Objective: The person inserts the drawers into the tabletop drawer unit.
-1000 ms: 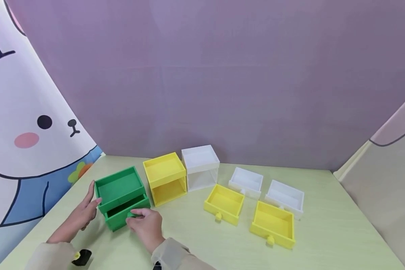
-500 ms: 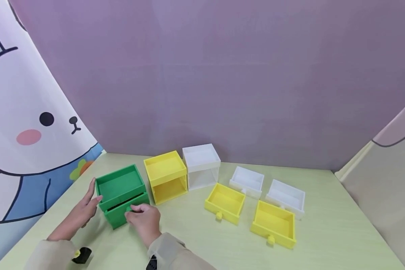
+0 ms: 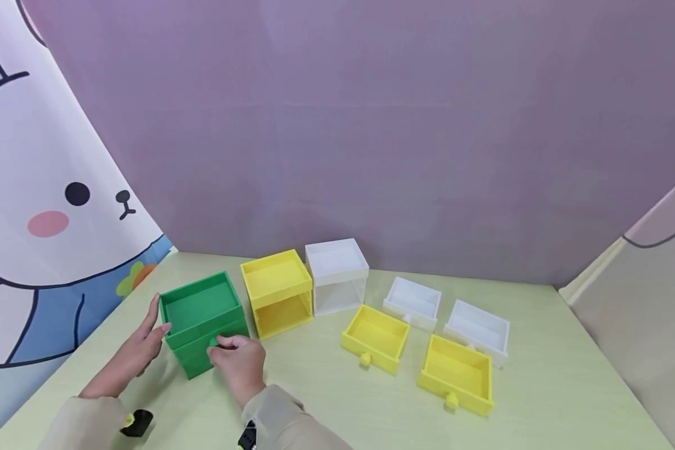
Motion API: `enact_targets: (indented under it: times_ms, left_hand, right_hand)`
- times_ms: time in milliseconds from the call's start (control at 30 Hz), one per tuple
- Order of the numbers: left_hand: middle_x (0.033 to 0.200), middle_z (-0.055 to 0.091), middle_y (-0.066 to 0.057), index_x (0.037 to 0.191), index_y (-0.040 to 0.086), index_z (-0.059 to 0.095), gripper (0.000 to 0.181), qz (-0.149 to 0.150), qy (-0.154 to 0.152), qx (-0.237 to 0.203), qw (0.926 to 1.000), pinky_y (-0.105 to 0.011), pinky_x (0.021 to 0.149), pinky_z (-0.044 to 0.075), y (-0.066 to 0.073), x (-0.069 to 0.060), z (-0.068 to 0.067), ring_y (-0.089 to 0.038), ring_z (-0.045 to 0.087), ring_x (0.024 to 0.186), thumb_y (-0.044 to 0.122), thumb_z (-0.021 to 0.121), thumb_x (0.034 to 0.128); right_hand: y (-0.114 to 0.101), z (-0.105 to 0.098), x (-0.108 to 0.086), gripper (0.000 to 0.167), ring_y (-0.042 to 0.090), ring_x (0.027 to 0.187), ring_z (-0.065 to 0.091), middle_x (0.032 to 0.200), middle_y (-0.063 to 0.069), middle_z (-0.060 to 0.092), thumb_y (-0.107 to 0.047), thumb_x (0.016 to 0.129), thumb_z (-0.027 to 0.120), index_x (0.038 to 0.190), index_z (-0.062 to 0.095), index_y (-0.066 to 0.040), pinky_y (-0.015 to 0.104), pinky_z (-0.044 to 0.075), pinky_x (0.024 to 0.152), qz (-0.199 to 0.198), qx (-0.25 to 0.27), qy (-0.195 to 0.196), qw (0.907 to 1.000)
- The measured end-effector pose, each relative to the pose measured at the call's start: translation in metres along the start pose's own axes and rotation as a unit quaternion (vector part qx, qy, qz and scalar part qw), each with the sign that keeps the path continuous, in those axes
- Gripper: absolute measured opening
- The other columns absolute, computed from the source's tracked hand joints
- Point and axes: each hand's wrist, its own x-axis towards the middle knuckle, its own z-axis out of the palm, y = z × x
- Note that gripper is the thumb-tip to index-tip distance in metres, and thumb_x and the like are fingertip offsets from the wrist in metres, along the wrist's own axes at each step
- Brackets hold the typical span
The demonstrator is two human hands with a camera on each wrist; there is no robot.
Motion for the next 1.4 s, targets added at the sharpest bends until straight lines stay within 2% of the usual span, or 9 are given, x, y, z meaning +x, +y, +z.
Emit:
enact_targets:
  times_ms: [133, 433, 600, 833, 933, 1067, 1167, 1267, 1400]
  left_hand:
    - [0.153, -0.013, -0.027, 0.142, 0.032, -0.031, 0.077, -0.001, 0.000, -0.005, 1.0000, -0.071, 0.100, 0.017, 0.003, 0.003, 0.001, -0.058, 0.007, 0.133, 0.055, 0.029, 0.1004]
    - [0.151, -0.007, -0.033, 0.144, 0.027, -0.029, 0.078, 0.006, 0.005, 0.022, 0.9997, -0.070, 0.099, 0.021, 0.001, 0.002, -0.002, -0.059, 0.012, 0.131, 0.053, 0.030, 0.1009]
    - [0.152, -0.007, -0.032, 0.144, 0.027, -0.029, 0.078, 0.007, 0.003, 0.019, 0.9998, -0.070, 0.100, 0.020, 0.002, 0.003, 0.000, -0.058, 0.013, 0.132, 0.054, 0.030, 0.1006]
    - [0.151, -0.003, -0.035, 0.144, 0.024, -0.031, 0.081, 0.004, -0.006, 0.042, 0.9991, -0.071, 0.098, 0.022, 0.004, 0.002, -0.007, -0.060, 0.014, 0.130, 0.056, 0.029, 0.0999]
    - [0.149, 0.003, -0.038, 0.145, 0.020, -0.029, 0.084, -0.002, -0.021, 0.087, 0.9960, -0.071, 0.093, 0.029, 0.007, 0.000, -0.015, -0.062, 0.019, 0.127, 0.059, 0.030, 0.0986]
    - [0.143, 0.023, -0.040, 0.149, 0.008, -0.019, 0.091, 0.010, -0.033, 0.180, 0.9831, -0.064, 0.080, 0.042, 0.013, -0.004, -0.032, -0.061, 0.039, 0.118, 0.061, 0.034, 0.0968]
    - [0.143, 0.026, -0.039, 0.150, 0.008, -0.015, 0.093, 0.029, -0.025, 0.221, 0.9745, -0.063, 0.076, 0.043, 0.029, -0.009, -0.048, -0.060, 0.044, 0.113, 0.063, 0.035, 0.0956]
    - [0.145, 0.024, -0.039, 0.151, 0.013, -0.016, 0.092, 0.051, -0.011, 0.224, 0.9731, -0.067, 0.078, 0.039, 0.055, -0.011, -0.063, -0.061, 0.040, 0.116, 0.065, 0.034, 0.0944]
    - [0.145, 0.026, -0.036, 0.154, 0.011, -0.001, 0.094, 0.077, 0.000, 0.242, 0.9673, -0.071, 0.082, 0.036, 0.091, -0.002, -0.065, -0.059, 0.034, 0.122, 0.069, 0.037, 0.0913]
  right_hand:
    - [-0.002, -0.002, 0.003, 0.018, 0.014, 0.067, 0.068, 0.093, 0.009, 0.072, 0.002, 0.075, 0.075, 0.092, 0.073, 0.006, 0.026, 0.055, 0.064, 0.002, 0.006, -0.003, 1.0000]
    - [-0.007, 0.002, 0.004, 0.020, 0.021, 0.063, 0.068, 0.071, 0.012, 0.070, 0.009, 0.072, 0.074, 0.092, 0.071, 0.007, 0.030, 0.056, 0.061, 0.037, 0.029, 0.011, 0.9988]
    - [-0.006, -0.011, 0.001, 0.020, 0.021, 0.069, 0.069, 0.074, 0.010, 0.070, 0.007, 0.076, 0.072, 0.096, 0.069, 0.006, 0.029, 0.056, 0.064, 0.024, 0.009, -0.021, 0.9995]
    - [-0.023, -0.078, -0.004, 0.025, 0.018, 0.070, 0.068, 0.086, 0.018, 0.070, 0.001, 0.083, 0.070, 0.104, 0.064, 0.013, 0.033, 0.056, 0.067, 0.054, -0.032, -0.097, 0.9934]
    - [-0.028, -0.113, -0.008, 0.026, 0.015, 0.069, 0.066, 0.087, 0.019, 0.069, -0.002, 0.086, 0.068, 0.105, 0.062, 0.015, 0.035, 0.056, 0.069, 0.076, -0.048, -0.103, 0.9906]
    - [-0.030, -0.156, -0.013, 0.026, 0.011, 0.067, 0.065, 0.080, 0.011, 0.069, -0.007, 0.089, 0.066, 0.106, 0.062, 0.014, 0.029, 0.056, 0.067, 0.104, -0.054, -0.106, 0.9874]
    - [-0.030, -0.185, -0.017, 0.029, 0.010, 0.067, 0.065, 0.077, 0.005, 0.067, -0.009, 0.091, 0.064, 0.107, 0.060, 0.014, 0.025, 0.055, 0.065, 0.127, -0.050, -0.105, 0.9849]
    - [-0.032, -0.210, -0.022, 0.029, 0.010, 0.068, 0.065, 0.077, 0.005, 0.066, -0.010, 0.092, 0.062, 0.107, 0.057, 0.014, 0.023, 0.054, 0.066, 0.150, -0.045, -0.090, 0.9835]
    - [-0.034, -0.236, -0.027, 0.033, 0.011, 0.068, 0.066, 0.076, 0.006, 0.066, -0.014, 0.095, 0.059, 0.111, 0.054, 0.014, 0.024, 0.055, 0.067, 0.177, -0.026, -0.060, 0.9820]
